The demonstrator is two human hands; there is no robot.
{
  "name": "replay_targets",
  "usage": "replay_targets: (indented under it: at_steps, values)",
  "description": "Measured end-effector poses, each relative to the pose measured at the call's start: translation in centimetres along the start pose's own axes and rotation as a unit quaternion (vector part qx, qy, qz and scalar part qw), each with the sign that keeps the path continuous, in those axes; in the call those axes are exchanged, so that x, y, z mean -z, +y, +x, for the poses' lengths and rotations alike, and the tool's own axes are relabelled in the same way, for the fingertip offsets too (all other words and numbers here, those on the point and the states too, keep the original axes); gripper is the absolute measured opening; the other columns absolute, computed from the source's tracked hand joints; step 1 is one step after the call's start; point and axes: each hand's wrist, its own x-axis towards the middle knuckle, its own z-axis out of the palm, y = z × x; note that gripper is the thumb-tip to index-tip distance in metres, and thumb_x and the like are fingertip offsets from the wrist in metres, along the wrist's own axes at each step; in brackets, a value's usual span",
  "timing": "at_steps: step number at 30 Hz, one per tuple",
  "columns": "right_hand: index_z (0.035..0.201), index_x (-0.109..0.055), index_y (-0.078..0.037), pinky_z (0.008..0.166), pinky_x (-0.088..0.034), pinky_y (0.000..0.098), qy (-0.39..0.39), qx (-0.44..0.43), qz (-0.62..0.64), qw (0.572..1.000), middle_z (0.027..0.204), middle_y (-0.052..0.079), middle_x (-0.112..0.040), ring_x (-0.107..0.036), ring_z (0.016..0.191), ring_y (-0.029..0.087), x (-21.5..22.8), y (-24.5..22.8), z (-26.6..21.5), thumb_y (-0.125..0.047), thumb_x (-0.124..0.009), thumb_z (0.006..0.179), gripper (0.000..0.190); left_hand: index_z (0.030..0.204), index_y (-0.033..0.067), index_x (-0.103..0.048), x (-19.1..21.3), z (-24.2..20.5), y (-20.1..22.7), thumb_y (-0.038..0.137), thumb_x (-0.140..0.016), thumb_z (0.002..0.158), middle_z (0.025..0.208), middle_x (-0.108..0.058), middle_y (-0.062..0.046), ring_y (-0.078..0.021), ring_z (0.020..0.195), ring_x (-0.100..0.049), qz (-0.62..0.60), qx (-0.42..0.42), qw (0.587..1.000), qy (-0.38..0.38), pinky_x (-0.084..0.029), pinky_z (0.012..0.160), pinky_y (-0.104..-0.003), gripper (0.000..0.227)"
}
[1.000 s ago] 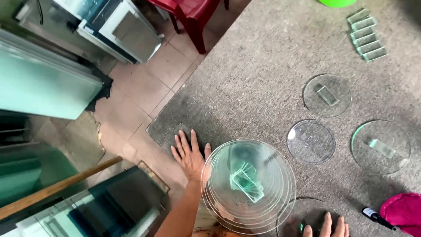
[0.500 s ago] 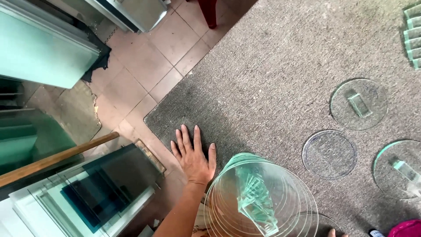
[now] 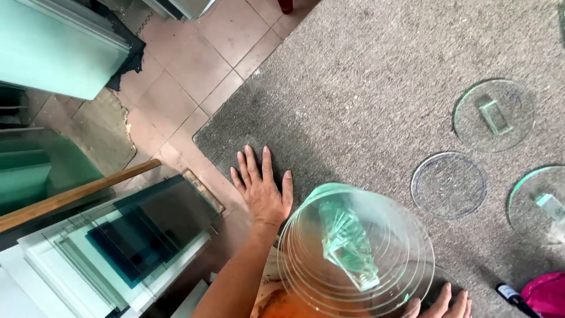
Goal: Polishing and inspecting the edges of a stack of circular glass plates using a small polishing block.
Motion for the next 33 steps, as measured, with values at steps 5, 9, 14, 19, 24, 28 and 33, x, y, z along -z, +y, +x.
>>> replay_targets:
  at_steps: [5,9,14,19,24,28,33]
  values:
    - [0.154,-0.074,0.018,0.126,-0.04,0.0729,-0.039,-0.039,-0.013,0.998,0.163,0.045,-0.063,-0.056,0.148,0.065,0.2,1.4,-2.3,-0.048,-0.041,0.12,0.082,0.175,0.0156,-0.045,-0.5,0.0,-0.3,0.06,-0.039,0.112,0.186,-0.024,-0.023,-0.044,0.174,-0.016,-0.004,-0.007,1.0,0.019,-0.007,0.139,-0.068,0.077]
    - [0.163,-0.071,0.014,0.128,-0.034,0.0716,-0.085,-0.079,-0.016,0.993,0.169,0.042,-0.061,-0.054,0.154,0.061,2.2,0.6,-1.5,-0.048,-0.047,0.12,0.079,0.177,0.0166,-0.038,-1.0,-0.3,-0.9,0.064,-0.031,0.113,0.188,-0.018,-0.022,-0.0426,0.175,-0.01,-0.011,-0.01,1.0,-0.002,-0.002,0.139,-0.067,0.081]
    - [0.161,-0.059,0.024,0.122,-0.044,0.0686,-0.064,-0.122,0.158,0.978,0.158,0.046,-0.053,-0.053,0.144,0.062,5.0,-1.6,2.7,-0.008,-0.055,0.123,0.05,0.178,0.0161,-0.033,0.4,-0.5,-1.2,0.061,-0.031,0.119,0.189,-0.017,-0.022,-0.0477,0.176,-0.007,-0.205,0.006,0.977,0.056,-0.004,0.14,-0.071,0.074]
    - [0.164,-0.046,0.017,0.122,-0.049,0.0526,-0.043,-0.287,0.41,0.865,0.161,0.036,-0.054,-0.055,0.15,0.045,9.7,-9.3,13.0,-0.017,-0.038,0.124,0.054,0.174,0.0079,-0.032,13.8,-0.2,3.2,0.059,-0.033,0.113,0.182,-0.037,-0.017,-0.0309,0.17,-0.034,-0.575,0.079,0.805,-0.126,-0.029,0.137,-0.049,0.08]
    - [0.164,-0.046,0.004,0.126,-0.051,0.0501,-0.031,-0.356,0.595,0.72,0.163,0.024,-0.059,-0.059,0.155,0.035,11.1,-14.1,18.9,-0.029,-0.041,0.114,0.059,0.17,0.0018,-0.039,19.8,0.6,6.3,0.071,-0.046,0.107,0.176,-0.047,-0.022,-0.032,0.167,-0.042,-0.622,-0.049,0.747,-0.23,-0.031,0.138,-0.048,0.094]
    - [0.162,-0.05,0.004,0.13,-0.044,0.0382,-0.037,-0.444,0.642,0.624,0.161,0.027,-0.063,-0.058,0.156,0.032,11.4,-16.5,21.6,-0.02,-0.043,0.11,0.057,0.168,0.0055,-0.044,19.9,2.0,7.7,0.06,-0.059,0.104,0.173,-0.054,-0.019,-0.0305,0.165,-0.046,-0.582,-0.082,0.762,-0.274,-0.034,0.134,-0.052,0.086]
    - [0.155,-0.061,-0.002,0.133,-0.044,0.0349,-0.057,-0.485,0.589,0.644,0.164,0.016,-0.065,-0.058,0.159,0.024,11.8,-18.3,22.6,-0.021,-0.05,0.108,0.051,0.163,0.0072,-0.053,19.3,2.7,7.9,0.044,-0.066,0.104,0.169,-0.061,-0.017,-0.0283,0.162,-0.051,-0.578,-0.077,0.76,-0.286,-0.037,0.134,-0.046,0.07]
